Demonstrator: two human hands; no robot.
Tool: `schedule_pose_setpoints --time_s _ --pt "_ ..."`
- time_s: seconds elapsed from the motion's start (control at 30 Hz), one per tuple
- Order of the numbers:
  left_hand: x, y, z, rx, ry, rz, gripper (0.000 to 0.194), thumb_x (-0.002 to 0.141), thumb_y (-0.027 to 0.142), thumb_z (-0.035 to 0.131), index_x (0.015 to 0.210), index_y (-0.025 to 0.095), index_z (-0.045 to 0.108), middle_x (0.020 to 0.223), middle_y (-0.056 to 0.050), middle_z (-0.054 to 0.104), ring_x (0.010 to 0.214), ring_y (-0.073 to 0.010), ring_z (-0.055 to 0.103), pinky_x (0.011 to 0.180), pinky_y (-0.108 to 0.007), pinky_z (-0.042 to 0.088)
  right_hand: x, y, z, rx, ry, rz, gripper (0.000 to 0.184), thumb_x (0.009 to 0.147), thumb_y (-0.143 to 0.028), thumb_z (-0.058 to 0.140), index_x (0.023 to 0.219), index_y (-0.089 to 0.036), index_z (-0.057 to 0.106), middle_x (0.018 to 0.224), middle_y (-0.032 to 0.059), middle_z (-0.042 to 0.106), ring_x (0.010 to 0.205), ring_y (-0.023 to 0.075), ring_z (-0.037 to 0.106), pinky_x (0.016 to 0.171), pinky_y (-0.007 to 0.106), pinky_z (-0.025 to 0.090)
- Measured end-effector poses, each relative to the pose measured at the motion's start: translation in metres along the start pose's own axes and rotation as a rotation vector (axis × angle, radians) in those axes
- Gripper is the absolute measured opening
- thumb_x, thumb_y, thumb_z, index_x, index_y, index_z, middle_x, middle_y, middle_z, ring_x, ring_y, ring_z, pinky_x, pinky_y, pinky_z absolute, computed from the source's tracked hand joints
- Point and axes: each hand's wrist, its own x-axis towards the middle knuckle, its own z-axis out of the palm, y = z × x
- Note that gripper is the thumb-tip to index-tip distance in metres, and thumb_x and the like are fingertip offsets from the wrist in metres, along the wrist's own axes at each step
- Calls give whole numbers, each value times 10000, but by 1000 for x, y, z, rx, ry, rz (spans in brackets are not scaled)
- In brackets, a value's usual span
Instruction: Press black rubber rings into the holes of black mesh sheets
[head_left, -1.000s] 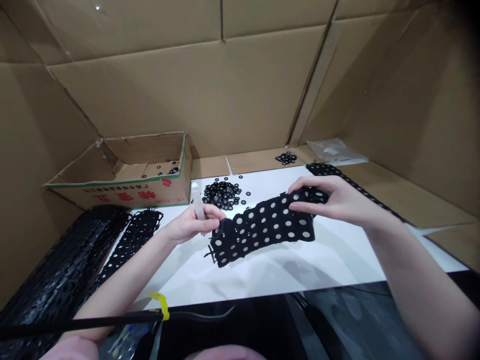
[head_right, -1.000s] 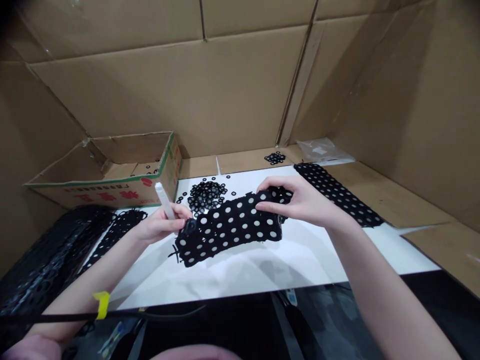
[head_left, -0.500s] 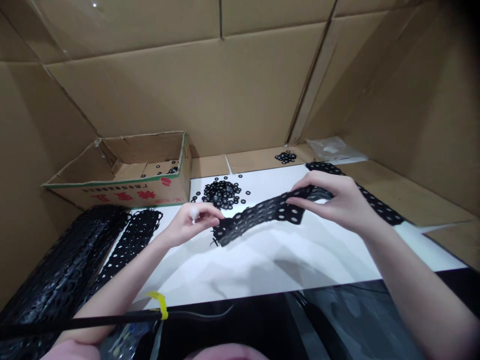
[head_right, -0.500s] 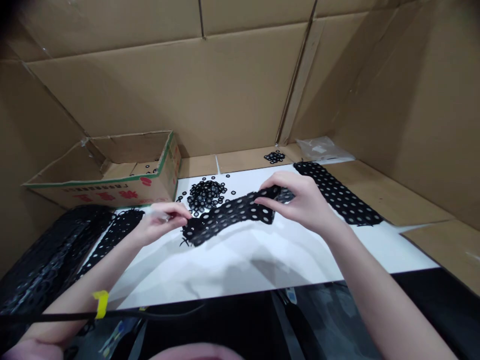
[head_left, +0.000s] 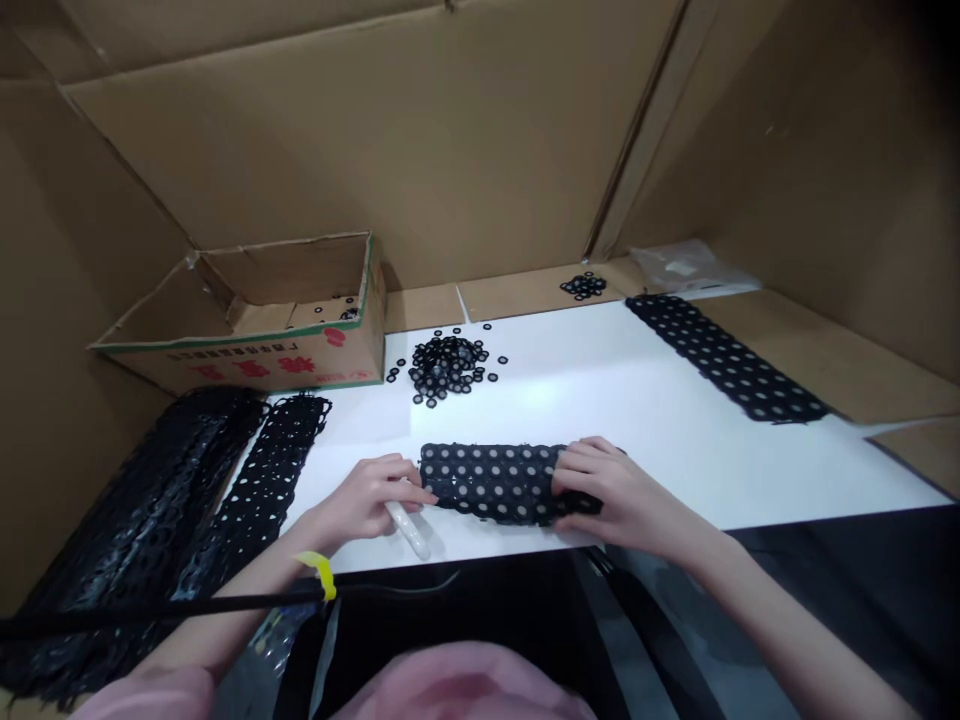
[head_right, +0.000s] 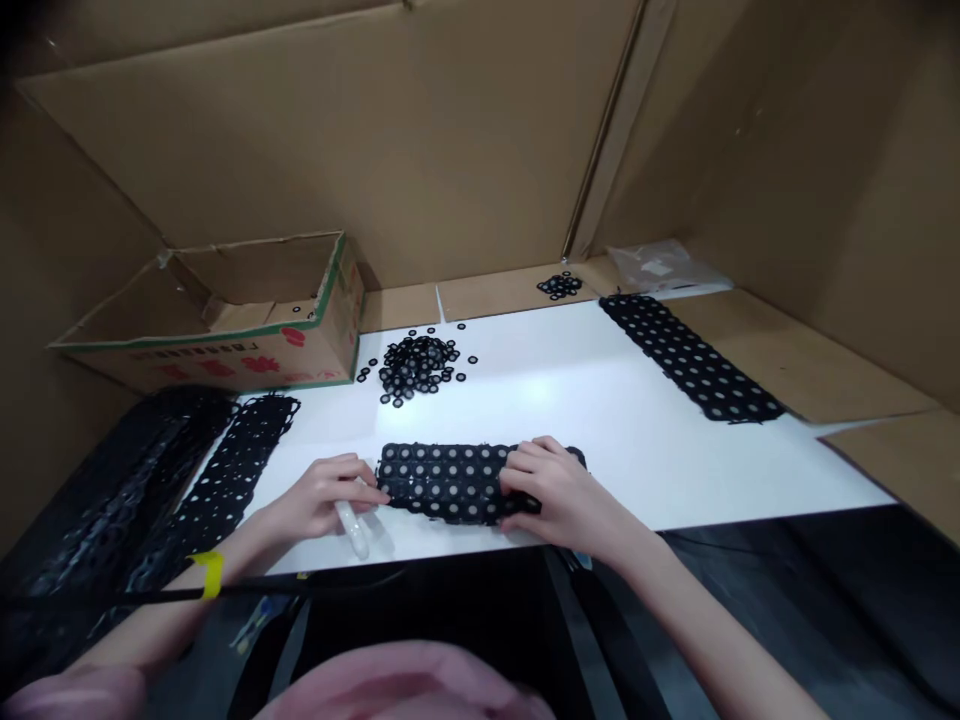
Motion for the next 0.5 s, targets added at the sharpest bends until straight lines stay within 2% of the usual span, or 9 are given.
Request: schedule_pose_setpoints --time_s 0.1,0.23,0.37,0.43,0.5 --pt "-4 4 -2 -32 -40 -21 257 801 100 547 943 196 738 895 -78 672 788 -180 606 711 -283 483 -6 -3 -1 59 -55 75 283 733 -444 714 800 -195 598 814 32 612 849 229 567 794 373 400" --pt "-7 5 -1 -32 -44 -59 258 789 98 542 930 196 734 915 -77 666 811 -181 607 733 -284 485 -2 1 5 38 -5 89 157 861 -354 590 825 -202 608 824 39 631 841 211 579 800 374 405" --pt "-4 7 5 -3 -14 -125 222 841 143 526 947 186 717 906 -81 663 825 -179 608 742 -278 479 19 2 16 -3 74 146 127 885 -304 545 878 -207 625 896 71 657 889 235 579 813 409 434" --pt "-1 8 9 22 10 -167 222 869 191 519 996 176 702 895 -88 657 823 -183 608 730 -277 477 34 -3 22 5 92 163 164 881 -306 548 987 -210 629 1005 92 664 983 262 569 864 442 435" --pt "1 8 13 48 29 -206 235 876 218 523 1035 172 689 906 -93 650 827 -188 608 721 -277 472 48 -11 29 20 70 169 294 870 -300 566 1142 -193 592 1153 125 637 1096 297 531 930 476 409"
